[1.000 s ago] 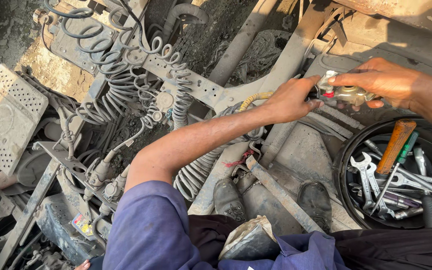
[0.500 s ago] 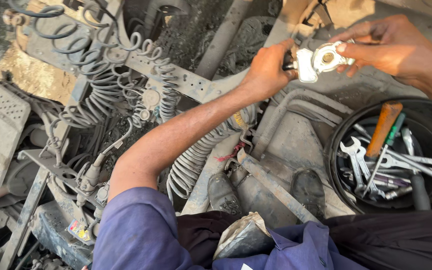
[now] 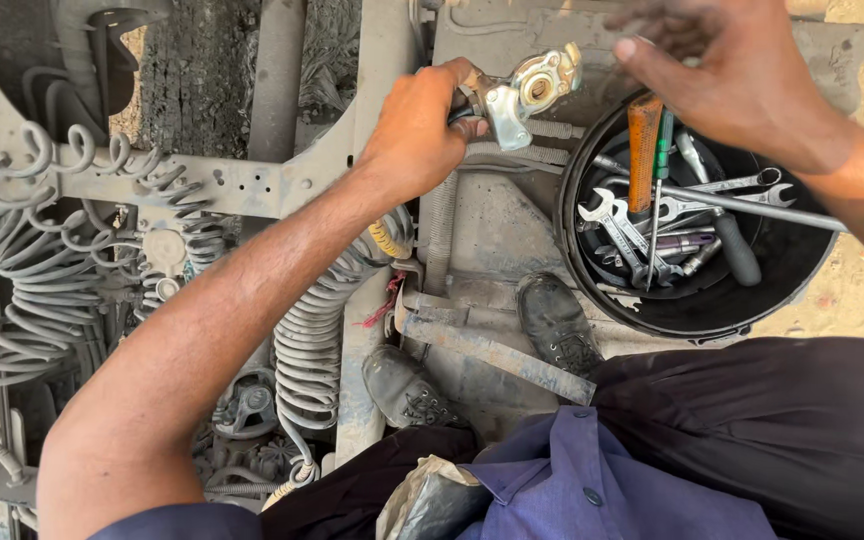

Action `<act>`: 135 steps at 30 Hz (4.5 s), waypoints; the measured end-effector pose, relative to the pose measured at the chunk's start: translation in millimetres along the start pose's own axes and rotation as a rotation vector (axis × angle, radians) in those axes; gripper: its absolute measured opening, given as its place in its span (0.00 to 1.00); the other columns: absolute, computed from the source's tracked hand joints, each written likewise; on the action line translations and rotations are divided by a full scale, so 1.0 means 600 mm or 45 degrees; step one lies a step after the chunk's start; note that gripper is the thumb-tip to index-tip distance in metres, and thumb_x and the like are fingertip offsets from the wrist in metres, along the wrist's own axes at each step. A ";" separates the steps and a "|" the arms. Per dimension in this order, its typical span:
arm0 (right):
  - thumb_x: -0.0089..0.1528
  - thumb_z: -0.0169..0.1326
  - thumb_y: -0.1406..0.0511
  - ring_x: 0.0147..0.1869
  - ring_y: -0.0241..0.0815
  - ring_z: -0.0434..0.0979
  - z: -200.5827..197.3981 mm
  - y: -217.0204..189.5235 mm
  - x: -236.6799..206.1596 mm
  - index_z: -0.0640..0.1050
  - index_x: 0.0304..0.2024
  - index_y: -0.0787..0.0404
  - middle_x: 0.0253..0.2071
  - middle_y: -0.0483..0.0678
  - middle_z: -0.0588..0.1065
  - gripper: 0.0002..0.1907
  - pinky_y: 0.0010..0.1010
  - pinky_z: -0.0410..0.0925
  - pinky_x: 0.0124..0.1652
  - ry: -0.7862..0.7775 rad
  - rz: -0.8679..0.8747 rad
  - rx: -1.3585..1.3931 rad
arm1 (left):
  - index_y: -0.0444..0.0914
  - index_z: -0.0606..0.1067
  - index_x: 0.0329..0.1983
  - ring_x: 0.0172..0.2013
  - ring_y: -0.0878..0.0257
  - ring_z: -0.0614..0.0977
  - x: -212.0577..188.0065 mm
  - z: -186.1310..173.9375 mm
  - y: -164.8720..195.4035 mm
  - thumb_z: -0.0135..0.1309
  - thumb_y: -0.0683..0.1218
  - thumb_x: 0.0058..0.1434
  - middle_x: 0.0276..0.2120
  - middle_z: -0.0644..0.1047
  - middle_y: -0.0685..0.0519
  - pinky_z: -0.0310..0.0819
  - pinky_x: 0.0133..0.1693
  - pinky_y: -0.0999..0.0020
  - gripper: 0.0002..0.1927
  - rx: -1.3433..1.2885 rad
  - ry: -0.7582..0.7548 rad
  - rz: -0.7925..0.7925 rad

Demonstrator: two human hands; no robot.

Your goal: The person works on a vehicle's suspension system, using a wrench and screwdriver to tighten bolts and adjust a metal component. They manipulate coiled hoses and connect a small metal part to the chassis.

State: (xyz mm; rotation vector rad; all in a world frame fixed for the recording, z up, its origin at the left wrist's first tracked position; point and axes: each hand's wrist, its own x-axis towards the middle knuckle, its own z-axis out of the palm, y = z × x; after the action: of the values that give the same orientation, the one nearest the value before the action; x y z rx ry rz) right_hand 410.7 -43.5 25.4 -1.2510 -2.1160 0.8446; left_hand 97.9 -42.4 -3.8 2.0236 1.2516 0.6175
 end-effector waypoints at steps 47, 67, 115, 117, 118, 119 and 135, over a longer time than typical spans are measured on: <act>0.77 0.45 0.76 0.45 0.49 0.82 0.071 0.009 -0.170 0.65 0.49 0.70 0.39 0.64 0.78 0.02 0.33 0.76 0.43 0.216 0.283 0.050 | 0.34 0.75 0.48 0.33 0.47 0.86 -0.057 0.214 -0.115 0.61 0.46 0.62 0.33 0.82 0.42 0.78 0.37 0.51 0.15 0.067 -0.281 -0.351; 0.73 0.50 0.67 0.41 0.41 0.84 0.152 0.002 -0.101 0.73 0.49 0.68 0.40 0.54 0.81 0.08 0.28 0.77 0.36 0.155 0.192 0.096 | 0.36 0.76 0.54 0.40 0.51 0.86 -0.106 0.184 -0.084 0.61 0.38 0.56 0.45 0.82 0.45 0.81 0.42 0.58 0.21 -0.014 0.021 -0.041; 0.54 0.63 0.64 0.34 0.36 0.84 0.119 -0.038 -0.104 0.82 0.39 0.59 0.38 0.44 0.83 0.10 0.26 0.77 0.32 -0.082 0.078 -0.081 | 0.34 0.76 0.52 0.41 0.52 0.85 -0.113 0.181 -0.087 0.59 0.33 0.50 0.41 0.82 0.46 0.80 0.45 0.59 0.24 0.114 0.256 0.338; 0.55 0.63 0.64 0.36 0.35 0.84 0.119 -0.037 -0.105 0.81 0.39 0.59 0.39 0.44 0.83 0.10 0.25 0.77 0.34 -0.030 0.002 -0.024 | 0.33 0.76 0.52 0.41 0.52 0.85 -0.113 0.182 -0.087 0.59 0.33 0.50 0.41 0.82 0.46 0.80 0.45 0.59 0.24 0.117 0.257 0.341; 0.55 0.63 0.64 0.36 0.35 0.84 0.118 -0.037 -0.106 0.81 0.39 0.59 0.38 0.44 0.83 0.10 0.25 0.77 0.34 -0.031 0.000 -0.031 | 0.34 0.77 0.52 0.41 0.52 0.85 -0.113 0.182 -0.086 0.59 0.33 0.50 0.40 0.82 0.46 0.80 0.45 0.59 0.23 0.123 0.257 0.339; 0.55 0.62 0.65 0.36 0.35 0.84 0.118 -0.036 -0.107 0.81 0.38 0.59 0.38 0.44 0.83 0.09 0.26 0.77 0.34 -0.033 0.000 -0.037 | 0.34 0.77 0.52 0.41 0.52 0.85 -0.113 0.183 -0.086 0.59 0.33 0.50 0.40 0.82 0.46 0.81 0.45 0.59 0.23 0.128 0.255 0.335; 0.56 0.61 0.66 0.34 0.38 0.84 0.153 -0.006 -0.107 0.79 0.40 0.62 0.37 0.49 0.81 0.11 0.30 0.74 0.30 -0.173 0.130 -0.028 | 0.33 0.76 0.51 0.41 0.53 0.85 -0.105 0.181 -0.076 0.58 0.33 0.51 0.41 0.82 0.47 0.80 0.45 0.60 0.21 0.143 0.215 0.306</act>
State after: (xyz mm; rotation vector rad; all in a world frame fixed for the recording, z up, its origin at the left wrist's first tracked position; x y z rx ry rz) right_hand 370.6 -124.5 -40.6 -1.3575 -2.1877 0.9781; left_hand 119.3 -116.6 -112.9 2.2757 1.1686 0.8640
